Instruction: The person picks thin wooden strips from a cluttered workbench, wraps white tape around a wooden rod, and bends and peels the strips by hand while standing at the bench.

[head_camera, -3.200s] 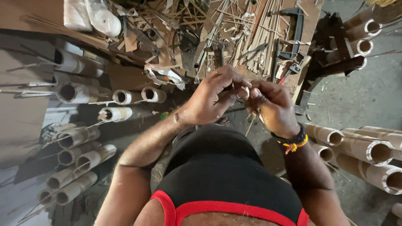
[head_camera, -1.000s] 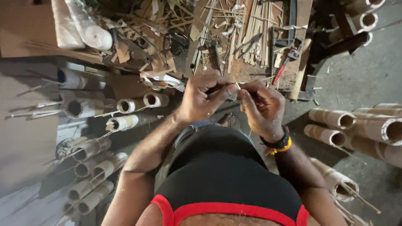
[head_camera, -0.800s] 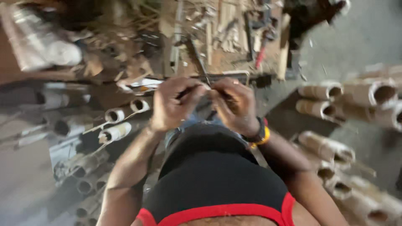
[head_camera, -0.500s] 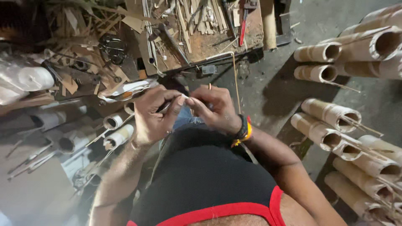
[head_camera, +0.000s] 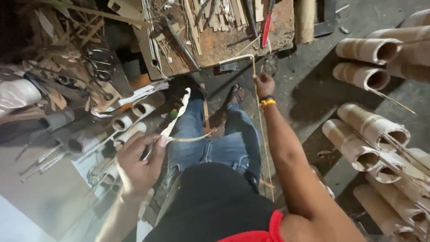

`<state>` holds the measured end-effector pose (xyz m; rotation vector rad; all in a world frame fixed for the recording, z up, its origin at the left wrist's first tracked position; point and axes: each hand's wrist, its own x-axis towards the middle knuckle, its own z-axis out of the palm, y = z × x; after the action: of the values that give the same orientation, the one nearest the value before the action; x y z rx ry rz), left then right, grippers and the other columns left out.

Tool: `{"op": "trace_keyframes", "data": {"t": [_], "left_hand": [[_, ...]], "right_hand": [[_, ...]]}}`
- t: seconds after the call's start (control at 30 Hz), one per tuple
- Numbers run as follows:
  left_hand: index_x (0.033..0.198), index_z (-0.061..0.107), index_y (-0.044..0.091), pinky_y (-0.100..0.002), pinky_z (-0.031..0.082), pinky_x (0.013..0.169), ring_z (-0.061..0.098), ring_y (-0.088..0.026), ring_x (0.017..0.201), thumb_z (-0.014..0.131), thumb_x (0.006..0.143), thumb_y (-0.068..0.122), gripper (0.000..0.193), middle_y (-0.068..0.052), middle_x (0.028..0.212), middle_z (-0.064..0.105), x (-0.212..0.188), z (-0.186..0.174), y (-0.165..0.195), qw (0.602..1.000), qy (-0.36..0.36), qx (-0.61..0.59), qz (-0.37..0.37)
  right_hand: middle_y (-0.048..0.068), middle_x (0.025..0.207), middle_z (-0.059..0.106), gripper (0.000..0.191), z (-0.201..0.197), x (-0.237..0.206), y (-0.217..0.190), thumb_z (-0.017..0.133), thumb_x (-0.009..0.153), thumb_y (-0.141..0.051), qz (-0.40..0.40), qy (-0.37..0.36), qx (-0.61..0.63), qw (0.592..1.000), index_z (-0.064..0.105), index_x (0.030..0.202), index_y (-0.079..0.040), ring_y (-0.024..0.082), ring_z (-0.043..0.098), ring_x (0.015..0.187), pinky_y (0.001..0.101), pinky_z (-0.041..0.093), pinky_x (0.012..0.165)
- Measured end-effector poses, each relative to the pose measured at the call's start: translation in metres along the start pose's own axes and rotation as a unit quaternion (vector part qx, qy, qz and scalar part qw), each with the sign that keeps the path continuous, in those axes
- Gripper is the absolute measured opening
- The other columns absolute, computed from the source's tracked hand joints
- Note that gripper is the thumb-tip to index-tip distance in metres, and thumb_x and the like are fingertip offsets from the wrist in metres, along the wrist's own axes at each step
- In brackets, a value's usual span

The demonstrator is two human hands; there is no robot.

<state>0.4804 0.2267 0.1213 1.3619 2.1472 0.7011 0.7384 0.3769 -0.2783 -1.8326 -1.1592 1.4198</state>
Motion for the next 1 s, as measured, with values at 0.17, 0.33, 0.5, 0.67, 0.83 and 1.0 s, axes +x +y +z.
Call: {"op": "trace_keyframes", "data": {"t": [0.17, 0.33, 0.5, 0.67, 0.83, 1.0], "left_hand": [[0.096, 0.074, 0.000, -0.029, 0.042, 0.062, 0.051, -0.019, 0.064, 0.078, 0.092, 0.009, 0.010, -0.008, 0.073, 0.058, -0.019, 0.008, -0.014, 0.991, 0.009, 0.009, -0.134], [0.099, 0.074, 0.002, -0.026, 0.046, 0.067, 0.055, -0.011, 0.066, 0.077, 0.093, 0.011, 0.012, -0.005, 0.079, 0.064, -0.034, -0.005, -0.024, 0.997, 0.028, -0.001, -0.070], [0.095, 0.075, 0.001, -0.029, 0.043, 0.059, 0.054, -0.016, 0.062, 0.078, 0.090, 0.011, 0.011, -0.007, 0.072, 0.062, -0.037, -0.007, -0.034, 0.993, 0.006, -0.071, -0.092], [0.097, 0.074, 0.002, -0.031, 0.050, 0.063, 0.063, -0.019, 0.070, 0.075, 0.091, 0.011, 0.011, -0.008, 0.081, 0.067, -0.042, -0.011, -0.041, 0.990, -0.014, -0.137, 0.015], [0.099, 0.075, 0.005, -0.033, 0.055, 0.070, 0.069, -0.023, 0.078, 0.074, 0.092, 0.011, 0.009, -0.010, 0.087, 0.070, -0.032, -0.051, -0.018, 0.971, -0.048, -0.199, 0.125], [0.105, 0.072, 0.005, -0.032, 0.057, 0.076, 0.072, -0.023, 0.085, 0.074, 0.097, 0.014, 0.012, -0.010, 0.095, 0.073, -0.031, -0.109, -0.005, 0.945, -0.012, -0.220, 0.242]], "right_hand": [[-0.002, 0.096, 0.076, 0.021, 0.035, 0.036, 0.003, 0.074, 0.090, -0.012, -0.026, -0.027, 0.112, 0.993, 0.074, 0.109, -0.003, 0.009, 0.069, 0.088, 0.0247, 0.055, 0.080], [-0.001, 0.088, 0.072, 0.014, 0.027, 0.018, 0.002, 0.073, 0.098, -0.010, -0.001, -0.083, 0.046, 0.995, 0.077, 0.107, -0.001, 0.009, 0.062, 0.080, 0.0259, 0.051, 0.073], [-0.001, 0.104, 0.065, 0.021, -0.011, -0.039, -0.037, 0.062, 0.101, -0.006, 0.002, -0.183, 0.266, 0.946, 0.063, 0.122, -0.005, 0.009, 0.061, 0.086, 0.0291, 0.055, 0.074], [0.004, 0.137, 0.062, 0.054, -0.076, -0.125, -0.146, 0.057, 0.101, 0.004, -0.128, -0.241, 0.255, 0.928, 0.049, 0.154, 0.001, 0.010, 0.059, 0.116, 0.0264, 0.051, 0.099], [0.010, 0.117, 0.066, 0.053, -0.087, -0.233, -0.287, 0.054, 0.097, 0.001, -0.223, -0.237, 0.269, 0.906, 0.053, 0.150, 0.001, 0.017, 0.061, 0.090, 0.0305, 0.052, 0.077], [0.008, 0.086, 0.059, 0.040, -0.056, -0.345, -0.377, 0.052, 0.103, -0.019, -0.234, -0.333, 0.420, 0.811, 0.057, 0.138, 0.001, 0.017, 0.054, 0.075, 0.0319, 0.047, 0.067]]}}
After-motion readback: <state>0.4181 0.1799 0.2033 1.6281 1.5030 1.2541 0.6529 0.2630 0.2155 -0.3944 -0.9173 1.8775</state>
